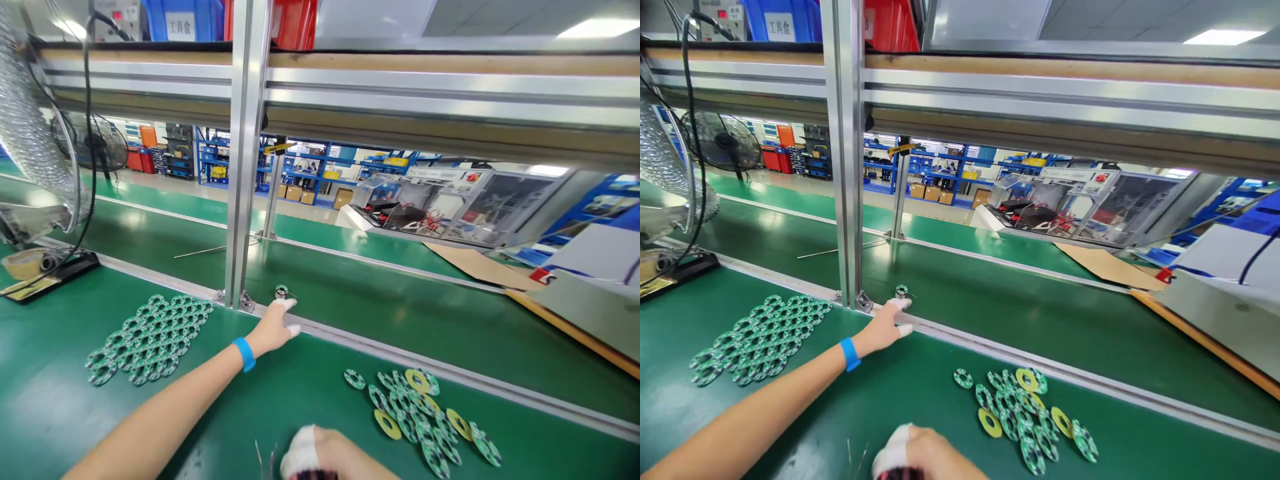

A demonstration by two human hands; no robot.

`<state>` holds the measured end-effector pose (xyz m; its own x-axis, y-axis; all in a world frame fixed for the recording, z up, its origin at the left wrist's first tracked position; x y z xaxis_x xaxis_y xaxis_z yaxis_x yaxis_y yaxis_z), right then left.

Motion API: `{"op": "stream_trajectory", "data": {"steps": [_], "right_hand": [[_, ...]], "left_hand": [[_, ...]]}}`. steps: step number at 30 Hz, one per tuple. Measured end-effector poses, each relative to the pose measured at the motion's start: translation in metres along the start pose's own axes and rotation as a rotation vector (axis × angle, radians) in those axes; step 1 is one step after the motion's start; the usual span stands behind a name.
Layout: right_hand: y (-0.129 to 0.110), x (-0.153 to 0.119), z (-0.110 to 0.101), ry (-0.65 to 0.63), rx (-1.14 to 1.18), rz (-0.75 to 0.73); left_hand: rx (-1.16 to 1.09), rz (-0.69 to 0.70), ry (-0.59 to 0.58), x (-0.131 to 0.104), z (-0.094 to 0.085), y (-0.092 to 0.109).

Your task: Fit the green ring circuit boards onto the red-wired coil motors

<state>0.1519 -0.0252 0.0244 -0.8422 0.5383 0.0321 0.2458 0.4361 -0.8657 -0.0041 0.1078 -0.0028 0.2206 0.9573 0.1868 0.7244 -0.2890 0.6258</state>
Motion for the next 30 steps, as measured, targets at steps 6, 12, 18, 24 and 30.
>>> {"op": "stream_trajectory", "data": {"steps": [6,12,18,24,30], "right_hand": [[0.026,-0.004,-0.021,0.346,0.131,0.232],[0.04,-0.007,-0.008,0.502,0.132,0.308],[0.033,-0.008,-0.006,0.534,-0.105,0.21],[0.023,-0.008,-0.009,0.582,-0.33,-0.139],[0.033,-0.013,-0.005,0.323,-0.464,-0.203]], "left_hand": [[-0.178,0.114,-0.293,-0.069,0.001,0.005],[-0.195,0.177,-0.412,-0.076,-0.004,0.019],[-0.263,0.259,-0.468,-0.082,-0.006,0.032],[-0.262,0.343,-0.432,-0.083,0.003,0.032],[-0.194,0.479,-0.372,-0.079,0.011,0.025]]}}
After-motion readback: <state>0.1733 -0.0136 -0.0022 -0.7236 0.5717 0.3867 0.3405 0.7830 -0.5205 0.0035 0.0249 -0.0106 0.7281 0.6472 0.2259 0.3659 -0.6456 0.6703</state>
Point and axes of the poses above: each hand's wrist, its own x-axis towards the middle knuckle, its own z-axis out of the palm, y = z × x, the point moved 2 cm from there along x, towards the middle knuckle, and after that the axes turned 13 degrees about x, right-handed, at the moved point
